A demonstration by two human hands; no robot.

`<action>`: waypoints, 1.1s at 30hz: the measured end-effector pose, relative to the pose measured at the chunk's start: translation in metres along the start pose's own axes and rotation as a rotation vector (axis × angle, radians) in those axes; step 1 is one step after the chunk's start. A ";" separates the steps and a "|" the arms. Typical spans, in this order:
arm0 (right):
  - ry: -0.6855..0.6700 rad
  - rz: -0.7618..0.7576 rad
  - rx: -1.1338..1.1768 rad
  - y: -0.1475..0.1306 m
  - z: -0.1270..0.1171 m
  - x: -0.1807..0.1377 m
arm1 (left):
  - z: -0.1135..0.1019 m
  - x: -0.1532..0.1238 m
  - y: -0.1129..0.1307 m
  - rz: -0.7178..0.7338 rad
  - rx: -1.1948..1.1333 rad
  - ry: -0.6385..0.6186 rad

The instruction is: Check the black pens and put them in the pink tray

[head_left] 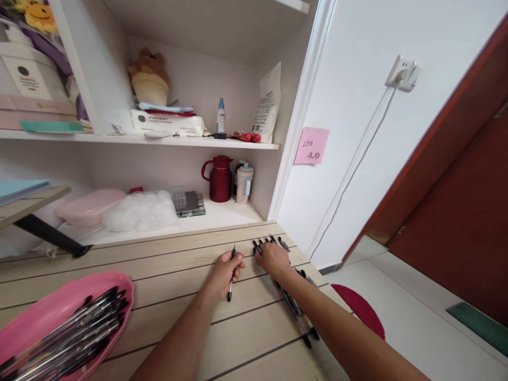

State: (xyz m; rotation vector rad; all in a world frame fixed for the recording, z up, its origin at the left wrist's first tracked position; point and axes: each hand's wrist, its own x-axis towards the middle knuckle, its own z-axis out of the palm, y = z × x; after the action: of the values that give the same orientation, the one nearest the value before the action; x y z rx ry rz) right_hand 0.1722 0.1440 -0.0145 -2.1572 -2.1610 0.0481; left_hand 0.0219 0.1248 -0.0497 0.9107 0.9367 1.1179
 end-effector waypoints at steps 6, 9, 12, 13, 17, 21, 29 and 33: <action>-0.007 -0.002 0.006 0.000 0.003 0.002 | -0.001 0.000 -0.002 0.011 -0.002 -0.013; 0.002 -0.002 0.010 0.001 0.005 0.004 | -0.002 0.000 -0.002 0.012 -0.004 -0.011; 0.010 -0.002 0.012 0.000 0.006 0.005 | -0.002 0.000 -0.003 0.012 -0.010 -0.011; 0.011 -0.001 0.012 0.000 0.006 0.005 | -0.002 0.000 -0.003 0.012 -0.013 -0.011; 0.014 0.005 0.012 0.000 0.006 0.006 | -0.002 0.000 -0.002 0.007 -0.030 -0.003; 0.020 0.006 0.016 0.001 0.006 0.006 | -0.001 -0.001 -0.001 -0.005 -0.057 0.007; 0.058 0.010 0.105 -0.006 -0.008 -0.011 | 0.001 -0.003 0.002 -0.026 -0.209 0.069; -0.038 -0.108 0.334 -0.021 -0.002 -0.043 | 0.001 -0.002 0.003 -0.029 -0.355 0.120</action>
State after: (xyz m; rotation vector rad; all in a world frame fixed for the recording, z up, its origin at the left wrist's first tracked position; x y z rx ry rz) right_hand 0.1510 0.1006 -0.0125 -1.8673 -2.1055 0.4145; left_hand 0.0219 0.1231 -0.0462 0.5435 0.8110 1.2757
